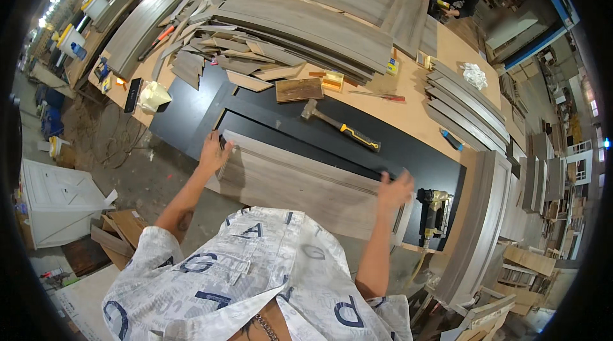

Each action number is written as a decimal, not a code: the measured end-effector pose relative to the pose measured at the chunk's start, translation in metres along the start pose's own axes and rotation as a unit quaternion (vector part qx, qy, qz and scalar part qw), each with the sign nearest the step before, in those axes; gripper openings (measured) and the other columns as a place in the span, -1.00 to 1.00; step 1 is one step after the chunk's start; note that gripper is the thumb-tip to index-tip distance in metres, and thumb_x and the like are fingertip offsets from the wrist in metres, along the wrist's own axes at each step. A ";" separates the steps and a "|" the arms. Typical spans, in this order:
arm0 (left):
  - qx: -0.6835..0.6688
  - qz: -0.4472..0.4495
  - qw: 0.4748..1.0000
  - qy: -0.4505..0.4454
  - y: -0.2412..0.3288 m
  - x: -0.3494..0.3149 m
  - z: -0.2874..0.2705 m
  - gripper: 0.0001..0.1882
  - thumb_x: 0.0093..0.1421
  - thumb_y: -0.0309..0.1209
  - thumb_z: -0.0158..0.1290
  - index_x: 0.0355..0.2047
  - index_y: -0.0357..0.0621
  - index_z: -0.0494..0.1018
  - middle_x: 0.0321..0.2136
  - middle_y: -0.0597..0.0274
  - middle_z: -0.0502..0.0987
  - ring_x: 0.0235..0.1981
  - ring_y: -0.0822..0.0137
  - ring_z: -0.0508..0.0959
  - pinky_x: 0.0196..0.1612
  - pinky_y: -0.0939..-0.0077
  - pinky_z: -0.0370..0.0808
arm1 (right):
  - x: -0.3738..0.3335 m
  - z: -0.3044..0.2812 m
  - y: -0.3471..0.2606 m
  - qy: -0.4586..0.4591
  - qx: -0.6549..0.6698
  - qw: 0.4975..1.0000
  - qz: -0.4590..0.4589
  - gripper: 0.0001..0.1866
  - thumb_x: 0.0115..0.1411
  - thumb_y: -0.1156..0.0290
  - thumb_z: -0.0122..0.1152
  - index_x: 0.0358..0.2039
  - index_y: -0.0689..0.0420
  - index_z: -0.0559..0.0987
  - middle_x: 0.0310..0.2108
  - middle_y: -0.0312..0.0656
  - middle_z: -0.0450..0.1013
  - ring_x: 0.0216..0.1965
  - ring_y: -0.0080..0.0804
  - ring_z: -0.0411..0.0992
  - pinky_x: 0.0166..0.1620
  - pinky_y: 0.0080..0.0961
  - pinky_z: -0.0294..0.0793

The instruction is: Assembling a wooden panel and frame using a nail gun and hammer.

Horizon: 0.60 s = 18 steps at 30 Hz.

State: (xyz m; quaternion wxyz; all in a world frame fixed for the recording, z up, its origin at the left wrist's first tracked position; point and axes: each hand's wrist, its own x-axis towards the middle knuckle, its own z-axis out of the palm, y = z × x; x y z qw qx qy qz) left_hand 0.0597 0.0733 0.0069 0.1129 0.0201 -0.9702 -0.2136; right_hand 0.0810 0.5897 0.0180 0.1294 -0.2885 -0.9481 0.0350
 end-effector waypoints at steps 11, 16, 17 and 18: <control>-0.105 -0.317 0.942 -0.018 0.080 0.031 -0.019 -0.19 0.09 0.05 0.18 0.10 -0.42 0.29 -0.03 -0.15 0.35 0.08 -0.15 0.29 0.11 0.03 0.27 | 0.015 -0.011 0.101 -0.017 -0.009 0.974 0.225 -0.16 0.18 -0.30 0.02 -0.04 0.38 0.52 -0.01 0.31 0.38 0.00 0.31 0.36 0.04 0.07 0.38; -0.200 -0.265 0.931 0.149 0.111 0.038 -0.063 -0.21 0.03 0.05 0.27 0.07 -0.33 0.35 -0.04 -0.09 0.35 0.06 -0.01 0.32 0.12 0.19 0.30 | 0.001 -0.085 0.097 0.153 0.254 0.936 0.187 -0.24 0.23 -0.18 0.09 -0.10 0.45 0.52 -0.19 0.18 0.51 -0.16 0.02 0.48 -0.05 -0.17 0.42; -0.228 -0.248 0.923 0.185 0.110 0.036 -0.065 -0.25 0.03 -0.01 0.29 0.07 -0.30 0.34 -0.03 -0.08 0.34 0.05 -0.02 0.32 0.12 0.19 0.30 | -0.002 -0.091 0.089 0.198 0.317 0.908 0.190 -0.29 0.26 -0.13 0.10 -0.12 0.46 0.53 -0.22 0.13 0.52 -0.20 -0.03 0.49 -0.09 -0.19 0.42; -0.258 -0.231 0.911 0.222 0.110 0.034 -0.065 -0.28 0.03 -0.08 0.31 0.07 -0.27 0.33 -0.02 -0.07 0.33 0.04 -0.03 0.32 0.11 0.19 0.31 | -0.003 -0.092 0.097 0.199 0.316 0.910 0.181 -0.29 0.26 -0.13 0.10 -0.12 0.46 0.53 -0.22 0.13 0.52 -0.20 -0.03 0.49 -0.09 -0.19 0.42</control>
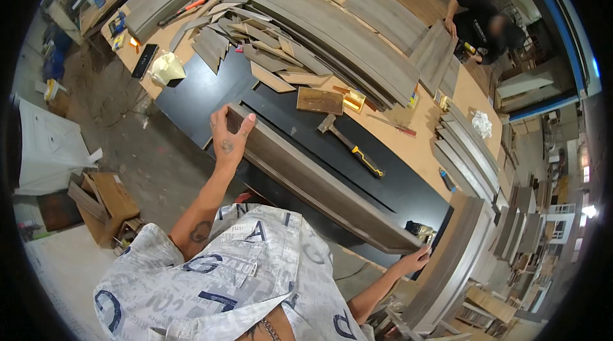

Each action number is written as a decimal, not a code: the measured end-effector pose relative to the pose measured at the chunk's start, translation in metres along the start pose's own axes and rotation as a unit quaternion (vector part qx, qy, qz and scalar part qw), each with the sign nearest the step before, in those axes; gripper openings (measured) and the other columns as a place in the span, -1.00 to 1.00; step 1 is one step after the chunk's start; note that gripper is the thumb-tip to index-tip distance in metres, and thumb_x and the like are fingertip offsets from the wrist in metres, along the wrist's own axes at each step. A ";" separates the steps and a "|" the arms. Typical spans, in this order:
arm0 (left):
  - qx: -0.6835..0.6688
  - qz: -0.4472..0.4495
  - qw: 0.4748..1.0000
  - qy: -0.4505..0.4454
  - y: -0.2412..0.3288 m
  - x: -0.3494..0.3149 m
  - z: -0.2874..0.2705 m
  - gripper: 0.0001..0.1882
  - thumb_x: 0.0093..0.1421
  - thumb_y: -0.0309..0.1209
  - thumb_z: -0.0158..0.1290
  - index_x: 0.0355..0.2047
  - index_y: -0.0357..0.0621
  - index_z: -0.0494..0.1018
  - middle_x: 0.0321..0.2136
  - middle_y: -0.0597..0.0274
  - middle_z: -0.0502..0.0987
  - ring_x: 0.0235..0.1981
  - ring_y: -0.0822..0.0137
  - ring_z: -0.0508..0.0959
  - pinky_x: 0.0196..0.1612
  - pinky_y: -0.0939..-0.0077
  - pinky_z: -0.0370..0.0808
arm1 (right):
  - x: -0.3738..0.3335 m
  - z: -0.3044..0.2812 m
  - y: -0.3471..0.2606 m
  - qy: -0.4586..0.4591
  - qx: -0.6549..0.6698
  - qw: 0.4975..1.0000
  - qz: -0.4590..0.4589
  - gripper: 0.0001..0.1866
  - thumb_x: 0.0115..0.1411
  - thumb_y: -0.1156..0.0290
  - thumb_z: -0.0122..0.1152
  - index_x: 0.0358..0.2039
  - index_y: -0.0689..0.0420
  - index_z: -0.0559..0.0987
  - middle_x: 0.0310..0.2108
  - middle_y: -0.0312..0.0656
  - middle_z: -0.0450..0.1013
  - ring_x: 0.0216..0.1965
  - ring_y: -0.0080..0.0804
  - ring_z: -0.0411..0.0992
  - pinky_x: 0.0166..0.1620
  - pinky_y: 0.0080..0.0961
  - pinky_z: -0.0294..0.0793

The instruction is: Assembling a wooden panel and frame using a nail gun and hammer.

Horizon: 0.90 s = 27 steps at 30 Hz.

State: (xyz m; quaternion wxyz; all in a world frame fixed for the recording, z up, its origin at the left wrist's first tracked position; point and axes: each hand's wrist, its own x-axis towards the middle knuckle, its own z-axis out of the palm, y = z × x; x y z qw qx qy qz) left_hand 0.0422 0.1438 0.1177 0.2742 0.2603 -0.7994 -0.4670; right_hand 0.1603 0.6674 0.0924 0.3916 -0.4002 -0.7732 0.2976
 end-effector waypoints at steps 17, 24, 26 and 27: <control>-0.290 -0.053 0.956 -0.010 -0.022 -0.061 0.004 -0.56 0.16 -0.29 0.18 -0.03 -0.22 0.35 -0.21 0.19 0.34 -0.16 0.33 0.36 -0.01 0.49 0.30 | -0.072 0.258 -0.158 -0.630 -0.229 0.605 -0.430 -0.31 0.09 0.17 0.34 0.17 0.23 0.36 0.04 0.18 0.40 0.11 0.06 0.37 0.13 -0.21 0.36; -0.282 0.035 0.957 -0.063 -0.033 -0.051 0.002 -0.56 0.08 -0.40 0.17 -0.05 -0.22 0.31 -0.29 0.19 0.25 -0.23 0.31 0.32 -0.07 0.48 0.30 | -0.081 0.294 -0.147 -0.654 -0.193 0.589 -0.434 -0.63 0.16 0.30 0.26 -0.13 0.28 0.44 -0.21 0.11 0.46 -0.16 -0.05 0.45 -0.08 -0.25 0.41; -0.292 0.054 0.951 -0.088 -0.036 -0.049 0.007 -0.53 0.08 -0.38 0.17 -0.03 -0.20 0.27 -0.28 0.15 0.25 -0.19 0.25 0.32 0.00 0.41 0.28 | -0.083 0.290 -0.142 -0.632 -0.131 0.604 -0.467 -0.70 0.16 0.35 0.20 -0.20 0.30 0.45 -0.21 0.15 0.47 -0.12 0.03 0.46 -0.03 -0.23 0.41; -0.293 0.051 0.951 -0.081 -0.035 -0.046 0.008 -0.53 0.08 -0.38 0.17 -0.03 -0.20 0.27 -0.28 0.15 0.25 -0.19 0.25 0.32 0.00 0.41 0.28 | -0.087 0.287 -0.151 -0.632 -0.133 0.599 -0.473 -0.70 0.16 0.35 0.20 -0.20 0.30 0.45 -0.21 0.15 0.47 -0.12 0.03 0.46 -0.03 -0.23 0.41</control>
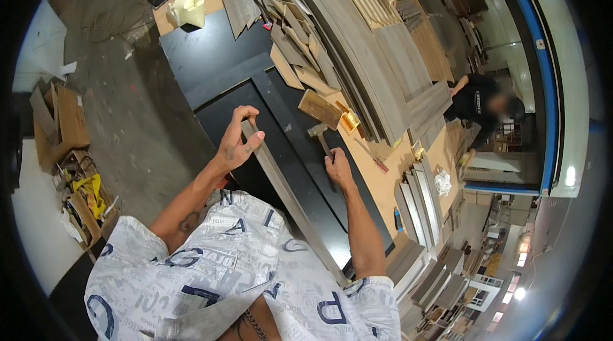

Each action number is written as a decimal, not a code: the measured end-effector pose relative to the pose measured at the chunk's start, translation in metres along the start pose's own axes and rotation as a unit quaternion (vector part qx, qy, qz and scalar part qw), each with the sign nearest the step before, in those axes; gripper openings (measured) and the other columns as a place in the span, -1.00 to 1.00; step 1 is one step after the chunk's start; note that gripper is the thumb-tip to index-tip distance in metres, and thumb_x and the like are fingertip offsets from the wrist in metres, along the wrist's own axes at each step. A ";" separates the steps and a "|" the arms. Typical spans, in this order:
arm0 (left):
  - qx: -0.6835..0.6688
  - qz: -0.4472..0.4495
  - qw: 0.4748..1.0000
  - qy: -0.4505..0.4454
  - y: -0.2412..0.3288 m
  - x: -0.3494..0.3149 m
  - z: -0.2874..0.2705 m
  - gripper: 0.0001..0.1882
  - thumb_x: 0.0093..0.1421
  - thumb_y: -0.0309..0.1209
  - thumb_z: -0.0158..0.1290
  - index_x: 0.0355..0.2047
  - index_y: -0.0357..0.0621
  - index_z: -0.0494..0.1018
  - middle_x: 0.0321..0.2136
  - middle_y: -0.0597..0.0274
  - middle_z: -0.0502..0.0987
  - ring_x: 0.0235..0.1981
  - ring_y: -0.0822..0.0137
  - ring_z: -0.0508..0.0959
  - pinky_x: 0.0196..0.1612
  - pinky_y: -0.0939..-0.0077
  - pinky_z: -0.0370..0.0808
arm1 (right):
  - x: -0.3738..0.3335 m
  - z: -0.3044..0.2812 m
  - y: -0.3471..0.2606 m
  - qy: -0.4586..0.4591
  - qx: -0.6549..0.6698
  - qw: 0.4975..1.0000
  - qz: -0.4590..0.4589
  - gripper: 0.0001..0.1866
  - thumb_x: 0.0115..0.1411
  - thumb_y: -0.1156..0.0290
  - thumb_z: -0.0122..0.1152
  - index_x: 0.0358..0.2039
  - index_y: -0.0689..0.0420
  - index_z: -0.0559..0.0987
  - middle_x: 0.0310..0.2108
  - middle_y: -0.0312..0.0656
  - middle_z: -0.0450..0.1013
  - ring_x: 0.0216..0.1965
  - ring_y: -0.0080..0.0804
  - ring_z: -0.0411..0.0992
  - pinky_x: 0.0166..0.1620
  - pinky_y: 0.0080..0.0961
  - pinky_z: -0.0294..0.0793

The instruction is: Assembling a wooden panel and frame using a nail gun and hammer.

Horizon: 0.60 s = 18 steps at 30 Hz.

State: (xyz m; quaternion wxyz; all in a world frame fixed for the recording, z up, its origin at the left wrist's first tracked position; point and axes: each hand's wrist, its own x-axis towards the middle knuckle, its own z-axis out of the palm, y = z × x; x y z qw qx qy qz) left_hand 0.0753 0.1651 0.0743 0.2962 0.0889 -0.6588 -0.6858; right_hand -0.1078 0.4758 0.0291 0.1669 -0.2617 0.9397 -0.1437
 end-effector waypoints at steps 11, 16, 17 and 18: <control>0.058 -0.106 0.992 -0.032 0.008 0.014 0.009 -0.66 0.19 -0.14 0.09 -0.16 -0.08 0.39 -0.30 0.16 0.40 -0.24 0.15 0.38 -0.06 0.30 0.31 | -0.095 -0.136 -0.170 0.044 0.196 0.978 -0.054 -0.82 0.29 0.40 0.12 -0.19 0.24 0.45 -0.56 -0.16 0.45 -0.52 -0.34 0.45 -0.38 -0.45 0.44; 0.081 -0.033 0.996 -0.014 0.001 0.016 0.011 -0.71 0.24 -0.16 0.02 -0.24 -0.13 0.39 -0.44 0.27 0.35 -0.38 0.37 0.31 -0.20 0.45 0.27 | -0.112 -0.133 -0.188 0.051 0.117 0.990 -0.068 -0.82 0.32 0.37 0.08 -0.17 0.20 0.46 -0.61 -0.11 0.44 -0.62 -0.21 0.44 -0.48 -0.40 0.41; 0.080 -0.035 0.996 -0.016 0.002 0.016 0.012 -0.71 0.24 -0.16 0.02 -0.24 -0.13 0.39 -0.44 0.27 0.35 -0.38 0.37 0.31 -0.20 0.45 0.27 | -0.113 -0.130 -0.188 0.065 0.093 0.988 -0.106 -0.81 0.32 0.35 0.10 -0.15 0.19 0.47 -0.61 -0.08 0.44 -0.63 -0.12 0.45 -0.49 -0.37 0.41; 0.075 -0.044 0.996 -0.024 0.005 0.017 0.014 -0.72 0.23 -0.17 0.02 -0.24 -0.13 0.39 -0.44 0.26 0.35 -0.38 0.35 0.31 -0.18 0.45 0.27 | -0.113 -0.127 -0.190 0.058 0.083 0.990 -0.102 -0.80 0.31 0.34 0.10 -0.16 0.18 0.47 -0.56 -0.02 0.48 -0.57 0.00 0.47 -0.48 -0.30 0.43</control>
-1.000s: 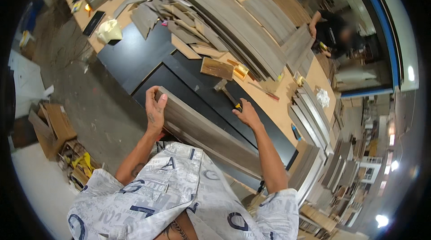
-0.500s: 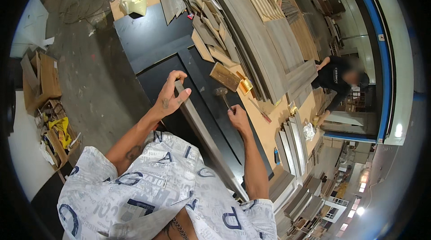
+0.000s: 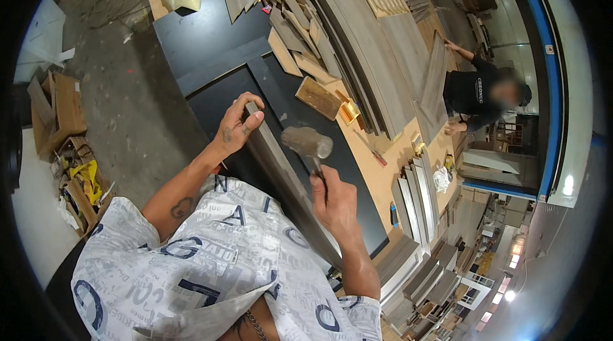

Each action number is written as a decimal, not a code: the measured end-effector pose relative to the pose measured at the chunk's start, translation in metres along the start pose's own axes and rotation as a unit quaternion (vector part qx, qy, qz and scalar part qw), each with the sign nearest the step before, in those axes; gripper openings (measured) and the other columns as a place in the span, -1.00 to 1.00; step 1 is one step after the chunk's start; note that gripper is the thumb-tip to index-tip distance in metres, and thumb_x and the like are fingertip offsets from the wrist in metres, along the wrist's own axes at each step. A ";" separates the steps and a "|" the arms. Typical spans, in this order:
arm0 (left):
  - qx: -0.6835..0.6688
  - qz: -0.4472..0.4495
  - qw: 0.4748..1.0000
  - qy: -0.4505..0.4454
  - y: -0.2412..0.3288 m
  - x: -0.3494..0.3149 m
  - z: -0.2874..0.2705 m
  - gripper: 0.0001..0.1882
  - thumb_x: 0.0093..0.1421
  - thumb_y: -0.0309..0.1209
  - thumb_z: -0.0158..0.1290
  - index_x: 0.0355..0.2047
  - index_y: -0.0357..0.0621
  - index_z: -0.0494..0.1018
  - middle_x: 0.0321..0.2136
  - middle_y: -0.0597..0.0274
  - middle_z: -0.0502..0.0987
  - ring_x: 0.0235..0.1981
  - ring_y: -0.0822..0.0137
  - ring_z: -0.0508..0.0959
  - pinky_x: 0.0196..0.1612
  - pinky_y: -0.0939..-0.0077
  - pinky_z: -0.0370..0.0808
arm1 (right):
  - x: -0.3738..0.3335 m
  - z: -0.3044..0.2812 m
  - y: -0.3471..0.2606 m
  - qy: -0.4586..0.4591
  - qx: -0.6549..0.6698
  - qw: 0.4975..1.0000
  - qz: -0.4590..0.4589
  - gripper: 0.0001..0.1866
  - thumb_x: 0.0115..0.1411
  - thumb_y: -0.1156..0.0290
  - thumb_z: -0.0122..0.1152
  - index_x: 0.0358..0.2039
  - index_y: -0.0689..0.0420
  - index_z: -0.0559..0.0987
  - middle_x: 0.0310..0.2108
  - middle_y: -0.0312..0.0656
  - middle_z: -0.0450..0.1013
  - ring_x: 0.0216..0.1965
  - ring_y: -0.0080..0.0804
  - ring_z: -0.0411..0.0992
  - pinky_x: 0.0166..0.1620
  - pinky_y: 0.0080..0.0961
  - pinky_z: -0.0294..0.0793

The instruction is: Assembling a wooden panel and frame using a nail gun and hammer.

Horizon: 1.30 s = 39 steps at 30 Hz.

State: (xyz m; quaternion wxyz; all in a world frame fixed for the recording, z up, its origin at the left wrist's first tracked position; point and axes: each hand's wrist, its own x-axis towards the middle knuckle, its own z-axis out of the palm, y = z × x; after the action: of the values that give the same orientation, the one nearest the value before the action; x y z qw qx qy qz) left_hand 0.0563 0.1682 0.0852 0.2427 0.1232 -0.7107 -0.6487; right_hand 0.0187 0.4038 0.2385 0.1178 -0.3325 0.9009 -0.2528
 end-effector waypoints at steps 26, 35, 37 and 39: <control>-0.019 0.008 1.000 -0.022 0.002 0.003 -0.008 -0.63 0.35 -0.18 -0.26 -0.31 -0.18 0.44 -0.48 0.22 0.34 -0.41 0.33 0.29 -0.17 0.42 0.23 | 0.028 0.032 -0.037 -0.016 -0.105 0.993 -0.057 -0.84 0.31 0.34 0.07 -0.35 0.15 0.40 -0.58 -0.05 0.46 -0.58 0.01 0.45 -0.50 -0.17 0.42; -0.017 -0.008 0.999 -0.034 0.002 0.003 -0.008 -0.60 0.37 -0.14 -0.26 -0.32 -0.19 0.42 -0.47 0.23 0.34 -0.41 0.33 0.30 -0.16 0.43 0.24 | 0.015 0.032 -0.031 0.004 -0.091 0.995 -0.029 -0.82 0.32 0.31 0.06 -0.34 0.15 0.39 -0.56 -0.06 0.47 -0.56 0.00 0.45 -0.50 -0.16 0.42; -0.005 0.003 1.000 -0.021 0.001 0.006 -0.004 -0.59 0.38 -0.12 -0.26 -0.32 -0.19 0.42 -0.47 0.25 0.33 -0.43 0.36 0.30 -0.19 0.47 0.25 | 0.014 0.035 -0.027 -0.015 -0.129 0.991 -0.035 -0.82 0.32 0.31 0.06 -0.34 0.15 0.40 -0.56 -0.07 0.47 -0.56 -0.02 0.46 -0.50 -0.17 0.42; -0.011 -0.006 1.000 -0.027 -0.004 0.002 -0.008 -0.58 0.39 -0.11 -0.27 -0.30 -0.18 0.43 -0.46 0.21 0.35 -0.40 0.29 0.33 -0.13 0.42 0.24 | 0.011 0.033 -0.026 -0.033 -0.168 0.985 -0.038 -0.82 0.31 0.31 0.07 -0.34 0.15 0.40 -0.56 -0.08 0.47 -0.56 -0.03 0.46 -0.50 -0.18 0.42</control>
State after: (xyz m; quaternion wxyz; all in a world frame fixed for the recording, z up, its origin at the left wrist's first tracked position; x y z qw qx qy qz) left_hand 0.0584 0.1597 0.0824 0.2208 0.1068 -0.7091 -0.6610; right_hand 0.0368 0.3671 0.2236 0.0799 -0.3893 0.9131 -0.0913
